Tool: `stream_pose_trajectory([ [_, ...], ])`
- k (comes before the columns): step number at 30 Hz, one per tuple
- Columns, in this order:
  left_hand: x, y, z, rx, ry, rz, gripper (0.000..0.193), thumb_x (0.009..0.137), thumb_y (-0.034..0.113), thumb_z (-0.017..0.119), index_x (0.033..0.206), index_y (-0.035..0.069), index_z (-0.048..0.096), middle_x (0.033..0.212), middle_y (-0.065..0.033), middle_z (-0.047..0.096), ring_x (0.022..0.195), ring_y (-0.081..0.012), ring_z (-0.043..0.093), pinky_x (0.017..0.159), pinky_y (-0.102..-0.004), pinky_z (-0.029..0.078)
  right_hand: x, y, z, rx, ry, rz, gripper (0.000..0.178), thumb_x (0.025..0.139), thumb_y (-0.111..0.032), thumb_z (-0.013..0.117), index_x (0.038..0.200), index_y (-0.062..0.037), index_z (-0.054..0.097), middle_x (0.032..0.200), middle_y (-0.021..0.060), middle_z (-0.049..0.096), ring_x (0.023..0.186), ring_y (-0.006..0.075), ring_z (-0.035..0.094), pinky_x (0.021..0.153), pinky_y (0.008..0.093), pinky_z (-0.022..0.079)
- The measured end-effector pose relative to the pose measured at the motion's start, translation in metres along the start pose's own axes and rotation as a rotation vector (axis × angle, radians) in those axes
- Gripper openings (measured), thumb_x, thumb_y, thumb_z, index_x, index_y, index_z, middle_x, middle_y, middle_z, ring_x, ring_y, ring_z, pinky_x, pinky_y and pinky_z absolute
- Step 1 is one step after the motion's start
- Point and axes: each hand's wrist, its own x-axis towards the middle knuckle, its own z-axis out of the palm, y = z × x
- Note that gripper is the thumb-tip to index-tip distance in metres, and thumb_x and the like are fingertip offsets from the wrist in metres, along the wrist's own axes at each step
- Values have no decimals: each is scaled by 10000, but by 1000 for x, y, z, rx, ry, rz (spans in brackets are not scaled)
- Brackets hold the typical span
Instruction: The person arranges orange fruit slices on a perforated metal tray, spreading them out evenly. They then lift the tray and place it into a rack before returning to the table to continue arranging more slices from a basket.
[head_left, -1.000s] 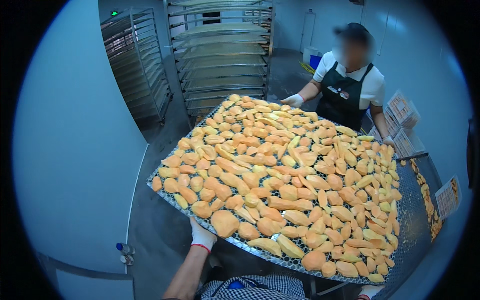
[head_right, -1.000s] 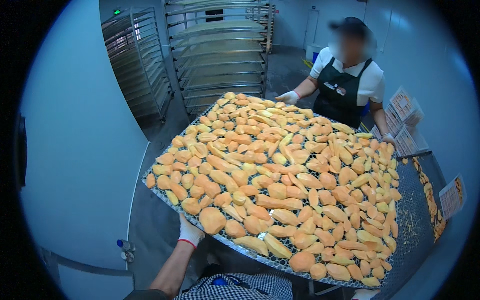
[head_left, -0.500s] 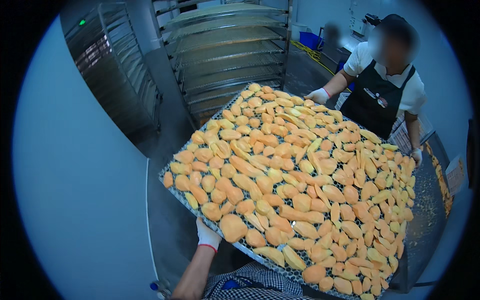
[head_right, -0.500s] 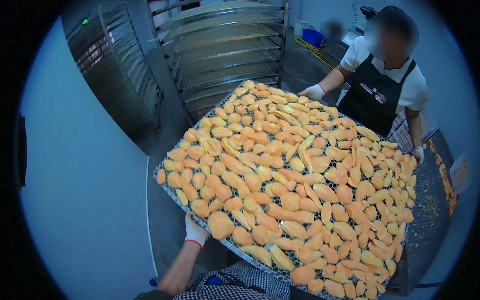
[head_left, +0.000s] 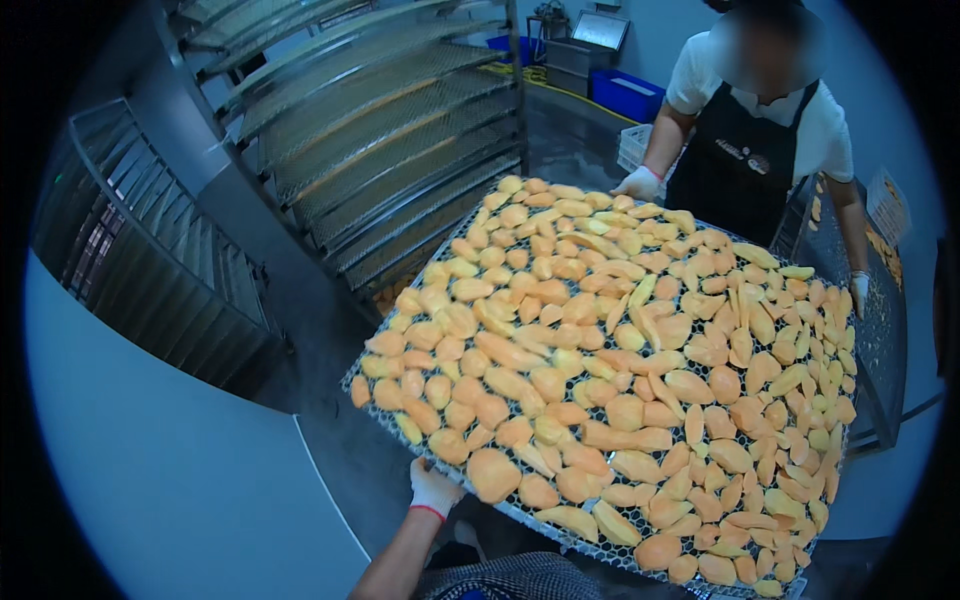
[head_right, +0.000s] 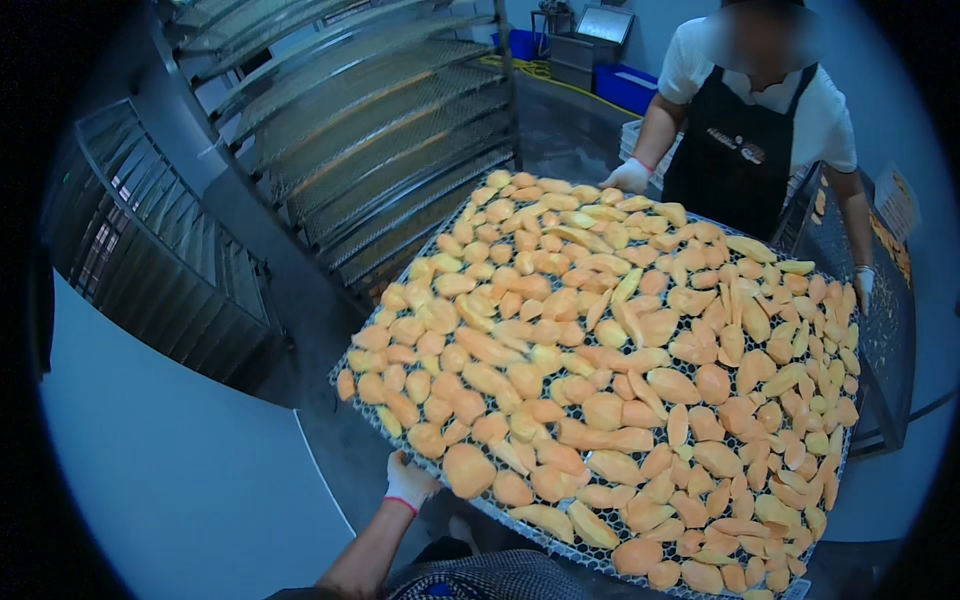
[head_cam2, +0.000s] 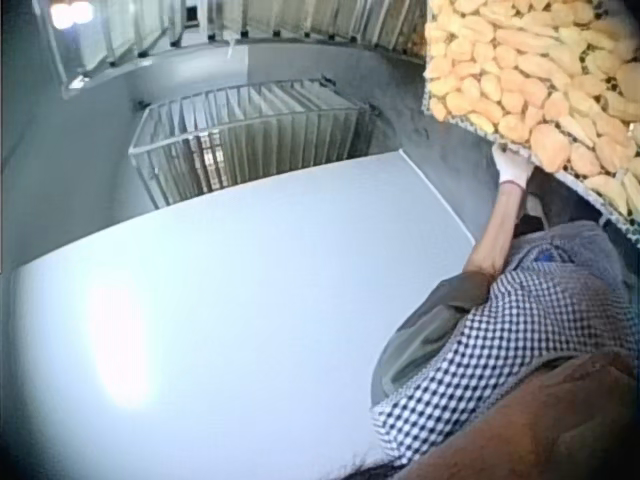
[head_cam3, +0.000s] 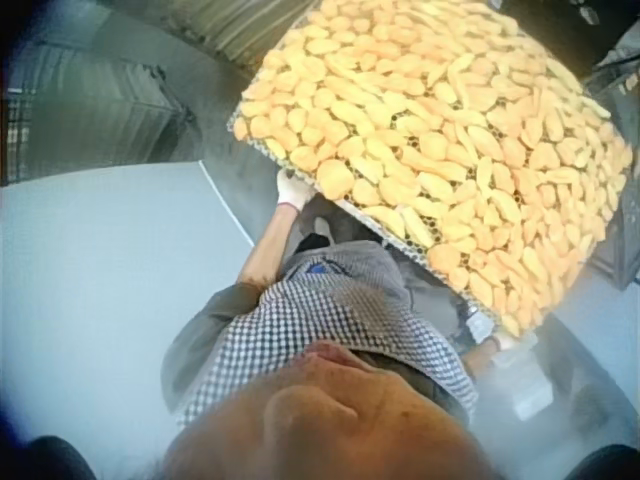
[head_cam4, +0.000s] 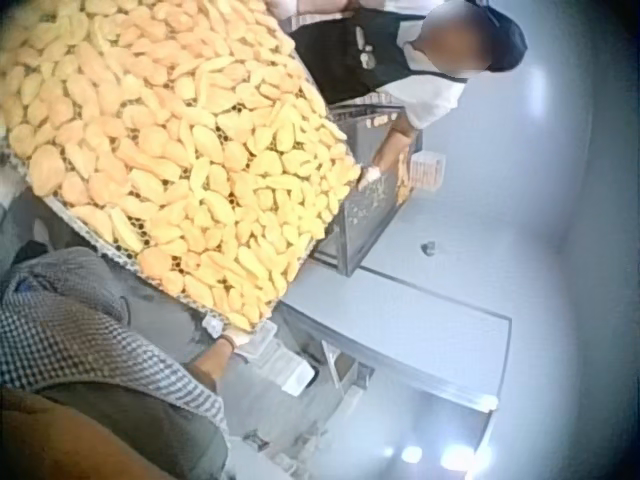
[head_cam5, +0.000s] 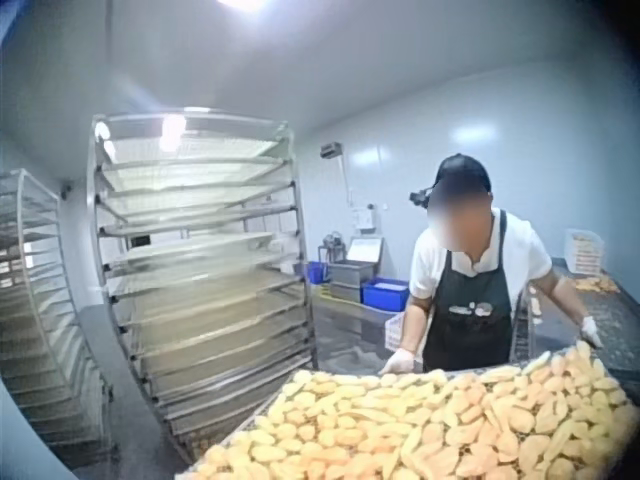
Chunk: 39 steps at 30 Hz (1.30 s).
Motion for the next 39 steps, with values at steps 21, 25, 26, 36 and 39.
stream_pose_trajectory([
  [21,-32,-6,34,1122,231,179,912,868,367,713,1499,0,165,1414,-141,518,1347,-261,456,1157,-394,304,16,0,-57,-498,-86,-26,641,898,-413,645,1468,-170,479,1520,132,448,1420,183,396,1166,414,302],
  [25,-13,-10,33,306,210,54,568,979,443,486,1407,80,404,1406,-99,532,1301,-289,494,1101,-488,371,2,-20,-51,-1099,-79,-30,607,914,-427,606,1454,-180,485,1514,111,457,1406,179,410,1149,411,321],
  [26,-15,-10,45,236,288,32,522,1004,483,408,1362,112,493,1380,-96,548,1274,-306,517,1077,-535,396,0,-22,-47,-1268,-87,-23,598,918,-431,597,1451,-182,486,1512,105,459,1402,178,413,1145,410,325],
  [36,-10,-5,32,405,225,69,486,878,120,662,1294,6,438,1185,-68,640,1110,-153,564,1035,-322,417,6,-38,-44,-2218,-263,33,529,957,-466,500,1418,-207,501,1495,52,481,1368,167,448,1103,401,372],
  [39,-7,-9,25,404,253,118,382,932,206,573,1261,31,493,1168,-63,651,1103,-190,582,1021,-362,434,7,-40,-51,-2322,-305,57,513,969,-476,471,1408,-214,505,1490,36,487,1358,163,459,1090,398,386],
])
